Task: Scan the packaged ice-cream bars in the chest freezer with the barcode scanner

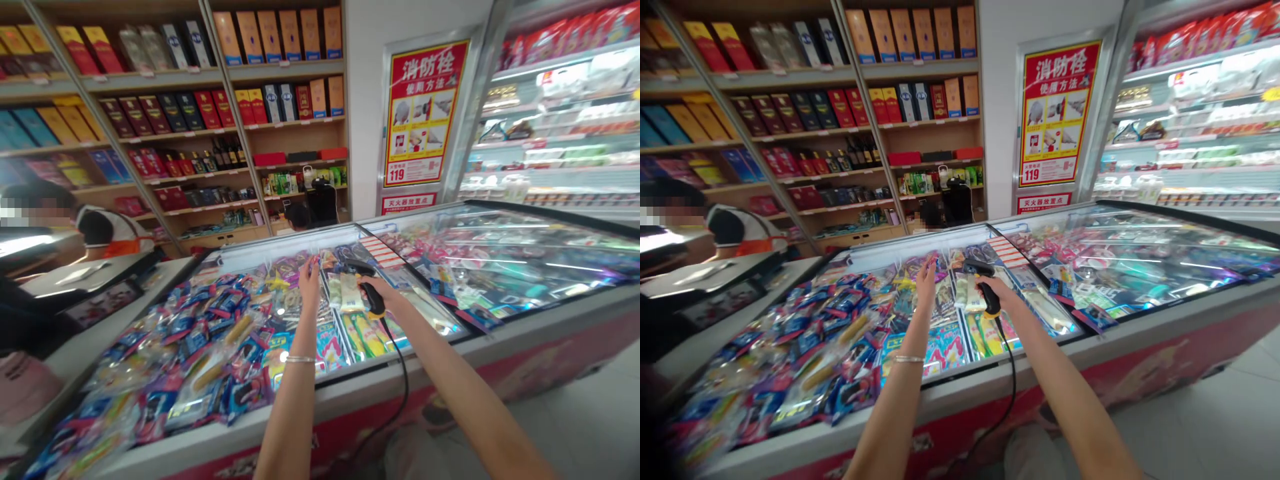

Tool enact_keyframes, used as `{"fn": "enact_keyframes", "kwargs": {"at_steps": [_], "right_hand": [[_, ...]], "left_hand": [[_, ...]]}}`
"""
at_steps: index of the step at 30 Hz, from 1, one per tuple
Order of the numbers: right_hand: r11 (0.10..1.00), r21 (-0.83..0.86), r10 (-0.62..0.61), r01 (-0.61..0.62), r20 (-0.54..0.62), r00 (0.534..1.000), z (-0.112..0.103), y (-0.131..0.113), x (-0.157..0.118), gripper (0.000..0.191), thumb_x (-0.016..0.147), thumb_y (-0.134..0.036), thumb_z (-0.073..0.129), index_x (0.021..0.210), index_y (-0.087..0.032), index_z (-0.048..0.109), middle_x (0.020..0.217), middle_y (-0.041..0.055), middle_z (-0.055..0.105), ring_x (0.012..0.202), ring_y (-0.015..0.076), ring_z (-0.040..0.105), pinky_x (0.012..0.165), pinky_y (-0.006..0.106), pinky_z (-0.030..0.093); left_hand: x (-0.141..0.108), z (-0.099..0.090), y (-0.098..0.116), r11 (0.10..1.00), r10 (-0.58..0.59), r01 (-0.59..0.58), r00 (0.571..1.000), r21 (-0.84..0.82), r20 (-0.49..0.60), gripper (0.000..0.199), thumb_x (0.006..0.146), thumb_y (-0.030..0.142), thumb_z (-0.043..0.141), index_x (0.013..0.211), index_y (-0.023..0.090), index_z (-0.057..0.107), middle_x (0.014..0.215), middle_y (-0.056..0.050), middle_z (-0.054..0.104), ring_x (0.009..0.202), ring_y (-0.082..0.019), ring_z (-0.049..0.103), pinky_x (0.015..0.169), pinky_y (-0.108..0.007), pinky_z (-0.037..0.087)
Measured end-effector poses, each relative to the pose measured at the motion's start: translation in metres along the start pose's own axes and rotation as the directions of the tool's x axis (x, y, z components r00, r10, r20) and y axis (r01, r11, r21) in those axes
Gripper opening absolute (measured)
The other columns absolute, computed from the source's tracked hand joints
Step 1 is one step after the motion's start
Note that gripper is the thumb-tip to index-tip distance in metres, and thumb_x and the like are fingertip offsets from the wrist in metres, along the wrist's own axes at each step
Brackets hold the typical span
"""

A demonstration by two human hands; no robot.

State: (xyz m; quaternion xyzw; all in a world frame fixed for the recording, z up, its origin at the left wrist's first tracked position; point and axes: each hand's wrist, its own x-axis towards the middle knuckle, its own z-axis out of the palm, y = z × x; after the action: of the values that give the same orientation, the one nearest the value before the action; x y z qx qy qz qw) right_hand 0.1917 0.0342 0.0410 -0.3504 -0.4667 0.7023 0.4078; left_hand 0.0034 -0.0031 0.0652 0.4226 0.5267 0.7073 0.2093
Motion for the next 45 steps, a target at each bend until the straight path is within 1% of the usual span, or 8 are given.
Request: {"fn": "enact_keyframes", "kwargs": {"at_steps": [6, 10, 14, 17, 20, 37, 41, 45], "right_hand": [[0.993, 0.078, 0.080, -0.088, 0.101, 0.992, 0.064, 0.009, -0.005, 0.011, 0.072, -0.018, 0.063, 0.063, -0.012, 0.059, 0.054, 0.0020, 0.059, 0.043, 0.0067, 0.048, 0.039, 0.016, 0.040], [0.994, 0.067, 0.072, -0.084, 0.173, 0.982, 0.114, 0.023, 0.000, 0.011, 0.071, -0.018, 0.064, 0.063, -0.013, 0.059, 0.054, 0.0017, 0.059, 0.043, 0.0073, 0.049, 0.039, 0.017, 0.040], [0.989, 0.055, 0.125, -0.140, 0.223, 0.967, 0.153, 0.041, 0.005, 0.010, 0.071, -0.017, 0.064, 0.063, -0.013, 0.060, 0.053, 0.0018, 0.060, 0.043, 0.0076, 0.050, 0.040, 0.017, 0.042], [0.979, 0.079, 0.162, -0.186, 0.242, 0.957, 0.172, 0.055, 0.005, 0.011, 0.072, -0.017, 0.063, 0.063, -0.013, 0.060, 0.054, 0.0015, 0.059, 0.043, 0.0069, 0.050, 0.040, 0.016, 0.042], [0.970, 0.095, 0.194, -0.224, 0.255, 0.947, 0.183, 0.067, 0.005, 0.011, 0.072, -0.017, 0.063, 0.063, -0.013, 0.059, 0.054, 0.0010, 0.059, 0.043, 0.0066, 0.050, 0.041, 0.015, 0.043], [0.955, 0.152, 0.200, -0.254, 0.302, 0.932, 0.172, 0.074, 0.008, 0.009, 0.072, -0.019, 0.064, 0.067, -0.013, 0.058, 0.055, 0.0005, 0.058, 0.042, 0.0056, 0.048, 0.040, 0.015, 0.041], [0.980, 0.141, 0.108, -0.139, 0.206, 0.972, 0.163, 0.064, 0.001, 0.008, 0.071, -0.016, 0.064, 0.065, -0.013, 0.060, 0.053, 0.0012, 0.059, 0.044, 0.0075, 0.051, 0.041, 0.016, 0.042], [0.990, 0.140, 0.016, -0.028, 0.091, 0.996, 0.126, 0.036, -0.015, 0.011, 0.072, -0.020, 0.064, 0.064, -0.013, 0.060, 0.052, 0.0000, 0.058, 0.043, 0.0071, 0.051, 0.042, 0.016, 0.042]], "left_hand": [[0.016, -0.137, 0.052, 0.810, 0.334, -0.266, 0.942, 0.522, -0.039, 0.035, 0.080, 0.031, 0.054, 0.111, 0.020, 0.065, 0.112, -0.008, 0.060, 0.108, -0.020, 0.054, 0.102, -0.036, 0.038], [0.023, -0.237, 0.067, 0.615, 0.405, -0.179, 0.907, 0.767, -0.113, 0.039, 0.082, 0.035, 0.052, 0.117, 0.019, 0.062, 0.118, -0.011, 0.055, 0.111, -0.024, 0.054, 0.101, -0.038, 0.040], [0.024, -0.288, 0.058, 0.356, 0.353, -0.065, 0.933, 0.932, -0.070, 0.055, 0.084, 0.045, 0.051, 0.134, 0.021, 0.047, 0.143, -0.017, 0.036, 0.131, -0.036, 0.034, 0.105, -0.053, 0.031], [0.015, -0.299, 0.047, 0.186, 0.243, -0.007, 0.969, 0.982, -0.039, 0.061, 0.085, 0.053, 0.046, 0.138, 0.025, 0.041, 0.149, -0.016, 0.027, 0.136, -0.043, 0.020, 0.104, -0.063, 0.022], [0.003, -0.301, 0.038, 0.133, 0.183, -0.001, 0.983, 0.991, -0.024, 0.061, 0.086, 0.055, 0.041, 0.139, 0.025, 0.041, 0.148, -0.015, 0.031, 0.135, -0.042, 0.023, 0.104, -0.059, 0.027], [-0.003, -0.302, 0.030, 0.229, 0.240, -0.020, 0.970, 0.973, -0.037, 0.050, 0.090, 0.046, 0.034, 0.134, 0.026, 0.048, 0.148, -0.012, 0.033, 0.137, -0.039, 0.022, 0.104, -0.059, 0.029], [-0.008, -0.286, 0.044, 0.232, 0.363, -0.036, 0.930, 0.972, -0.052, 0.049, 0.090, 0.045, 0.034, 0.134, 0.027, 0.048, 0.152, -0.011, 0.024, 0.138, -0.041, 0.014, 0.104, -0.066, 0.021], [-0.013, -0.242, 0.055, 0.298, 0.419, -0.107, 0.908, 0.949, -0.030, 0.048, 0.090, 0.042, 0.035, 0.132, 0.023, 0.050, 0.150, -0.014, 0.028, 0.137, -0.038, 0.020, 0.105, -0.064, 0.022]]}}
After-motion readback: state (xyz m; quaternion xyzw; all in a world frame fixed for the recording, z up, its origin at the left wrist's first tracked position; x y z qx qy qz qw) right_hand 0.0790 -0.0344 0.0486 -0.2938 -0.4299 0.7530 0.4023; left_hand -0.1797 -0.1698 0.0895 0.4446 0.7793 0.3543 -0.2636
